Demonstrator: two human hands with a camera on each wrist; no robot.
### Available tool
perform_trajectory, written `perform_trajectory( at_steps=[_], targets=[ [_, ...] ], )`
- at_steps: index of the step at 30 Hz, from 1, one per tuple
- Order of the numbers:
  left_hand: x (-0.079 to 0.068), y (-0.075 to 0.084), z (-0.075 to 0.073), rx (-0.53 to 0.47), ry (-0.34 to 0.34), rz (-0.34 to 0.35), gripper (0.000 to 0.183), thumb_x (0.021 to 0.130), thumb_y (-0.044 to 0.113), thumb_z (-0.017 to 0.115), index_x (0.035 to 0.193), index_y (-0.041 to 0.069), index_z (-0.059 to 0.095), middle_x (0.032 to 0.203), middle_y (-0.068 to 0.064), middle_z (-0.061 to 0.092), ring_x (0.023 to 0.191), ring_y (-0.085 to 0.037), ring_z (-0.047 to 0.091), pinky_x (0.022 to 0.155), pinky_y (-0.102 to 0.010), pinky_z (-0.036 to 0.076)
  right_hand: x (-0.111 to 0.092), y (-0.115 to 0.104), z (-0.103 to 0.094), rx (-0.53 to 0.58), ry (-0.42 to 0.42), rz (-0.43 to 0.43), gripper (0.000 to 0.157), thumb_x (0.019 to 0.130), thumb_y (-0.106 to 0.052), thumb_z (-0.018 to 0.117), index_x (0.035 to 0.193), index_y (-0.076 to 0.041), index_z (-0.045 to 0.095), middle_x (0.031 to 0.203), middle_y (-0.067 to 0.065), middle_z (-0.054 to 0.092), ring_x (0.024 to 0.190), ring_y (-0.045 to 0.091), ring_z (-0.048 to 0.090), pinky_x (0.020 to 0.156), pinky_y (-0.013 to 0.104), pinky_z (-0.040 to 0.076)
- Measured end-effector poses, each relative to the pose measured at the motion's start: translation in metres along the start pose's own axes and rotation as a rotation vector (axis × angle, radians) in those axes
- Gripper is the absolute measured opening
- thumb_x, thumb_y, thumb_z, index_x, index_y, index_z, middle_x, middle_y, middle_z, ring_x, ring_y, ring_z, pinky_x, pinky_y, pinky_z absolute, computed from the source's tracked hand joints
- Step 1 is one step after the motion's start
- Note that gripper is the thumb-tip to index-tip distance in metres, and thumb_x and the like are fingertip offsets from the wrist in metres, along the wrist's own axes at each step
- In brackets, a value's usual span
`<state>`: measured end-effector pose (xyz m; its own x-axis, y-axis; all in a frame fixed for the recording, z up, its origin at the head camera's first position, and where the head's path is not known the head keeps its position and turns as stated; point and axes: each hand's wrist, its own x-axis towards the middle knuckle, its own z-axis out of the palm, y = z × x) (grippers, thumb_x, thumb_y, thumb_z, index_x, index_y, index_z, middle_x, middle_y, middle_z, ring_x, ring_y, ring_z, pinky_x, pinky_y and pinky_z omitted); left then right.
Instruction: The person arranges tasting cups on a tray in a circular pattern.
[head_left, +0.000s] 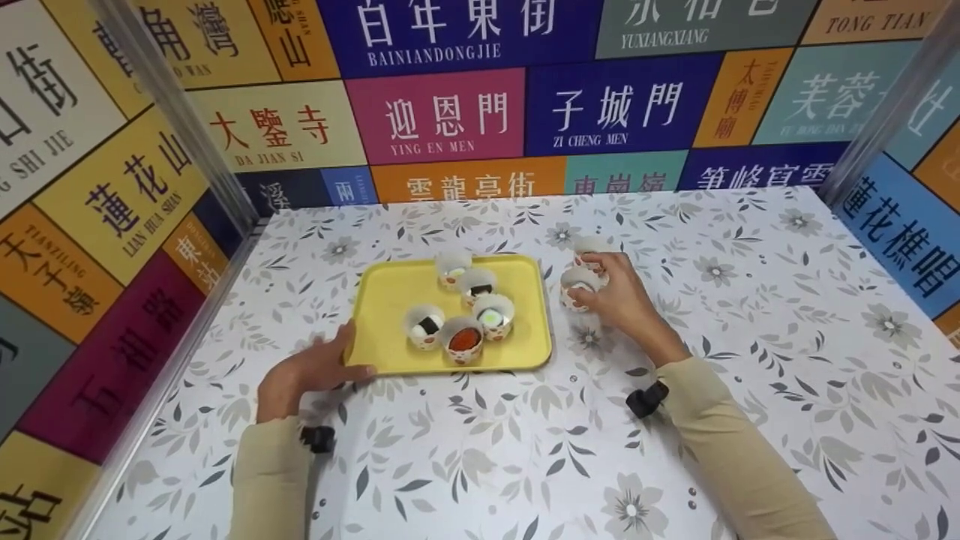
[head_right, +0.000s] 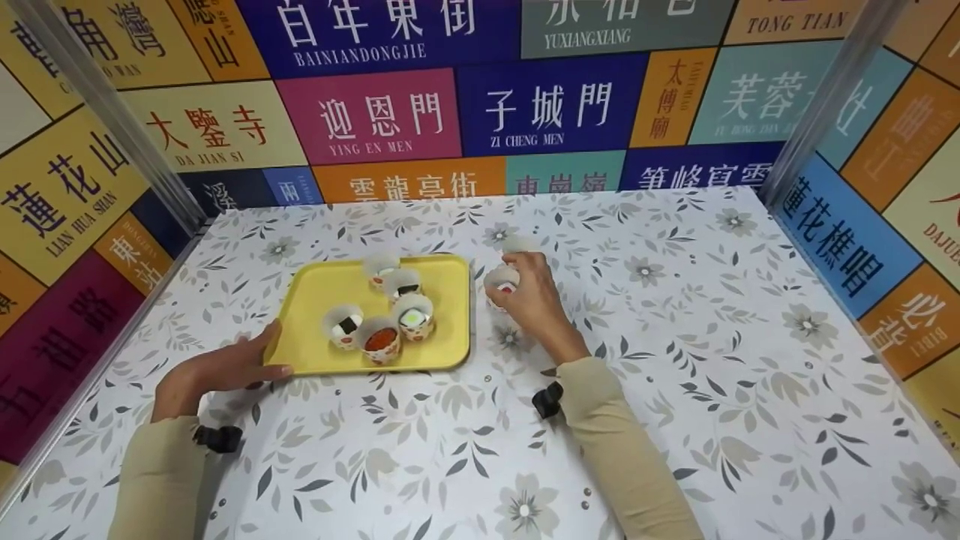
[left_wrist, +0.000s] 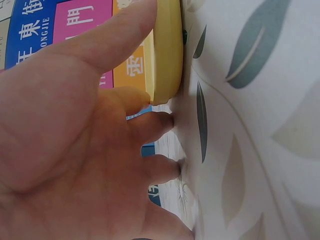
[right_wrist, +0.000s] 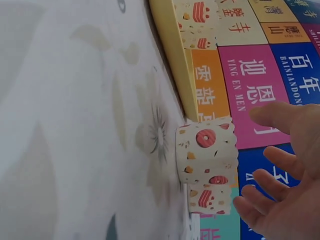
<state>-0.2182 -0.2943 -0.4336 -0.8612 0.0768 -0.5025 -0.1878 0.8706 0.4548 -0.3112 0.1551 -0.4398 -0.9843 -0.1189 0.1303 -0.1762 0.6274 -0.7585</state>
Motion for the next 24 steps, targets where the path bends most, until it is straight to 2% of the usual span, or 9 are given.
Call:
perform_trajectory(
  at_steps=[6, 17, 21, 24],
  targets=[
    [0.000, 0.001, 0.000, 0.010, 0.002, 0.001, 0.106, 0.091, 0.063, 0.061, 0.162, 0.023, -0.006, 0.169, -0.016, -0.005, 0.154, -0.046, -0.010, 0.120, -0.069, 0.003, 0.000, 0.008, 0.002, 0.020, -0.021, 0.034, 0.067, 0.088, -0.017, 0.075, 0.146, -0.004, 0.046, 0.146, 0.022, 0.040, 0.136, 0.038, 0.043, 0.111, 0.051, 0.039],
    [0.000, 0.000, -0.001, -0.004, -0.006, -0.005, 0.108, 0.089, 0.064, 0.062, 0.162, 0.024, -0.007, 0.169, -0.017, -0.008, 0.154, -0.045, -0.011, 0.121, -0.069, 0.003, 0.005, 0.012, 0.004, 0.048, -0.108, 0.125, 0.080, 0.089, -0.022, 0.076, 0.154, -0.009, 0.032, 0.155, 0.019, 0.035, 0.142, 0.039, 0.038, 0.116, 0.051, 0.037],
    [-0.001, 0.000, -0.001, -0.014, -0.014, 0.000, 0.108, 0.090, 0.062, 0.063, 0.162, 0.023, -0.008, 0.169, -0.017, -0.009, 0.154, -0.045, -0.013, 0.120, -0.069, 0.002, 0.007, 0.013, 0.006, 0.054, -0.135, 0.131, 0.082, 0.090, -0.024, 0.076, 0.156, -0.009, 0.029, 0.159, 0.018, 0.031, 0.145, 0.039, 0.034, 0.118, 0.051, 0.035],
    [-0.001, 0.001, 0.000, -0.015, -0.016, -0.006, 0.108, 0.090, 0.062, 0.063, 0.162, 0.023, -0.008, 0.169, -0.017, -0.008, 0.154, -0.045, -0.012, 0.120, -0.069, 0.002, 0.007, 0.015, 0.007, 0.042, -0.137, 0.117, 0.083, 0.090, -0.024, 0.076, 0.155, -0.006, 0.029, 0.159, 0.021, 0.031, 0.142, 0.039, 0.038, 0.116, 0.051, 0.036]
  ],
)
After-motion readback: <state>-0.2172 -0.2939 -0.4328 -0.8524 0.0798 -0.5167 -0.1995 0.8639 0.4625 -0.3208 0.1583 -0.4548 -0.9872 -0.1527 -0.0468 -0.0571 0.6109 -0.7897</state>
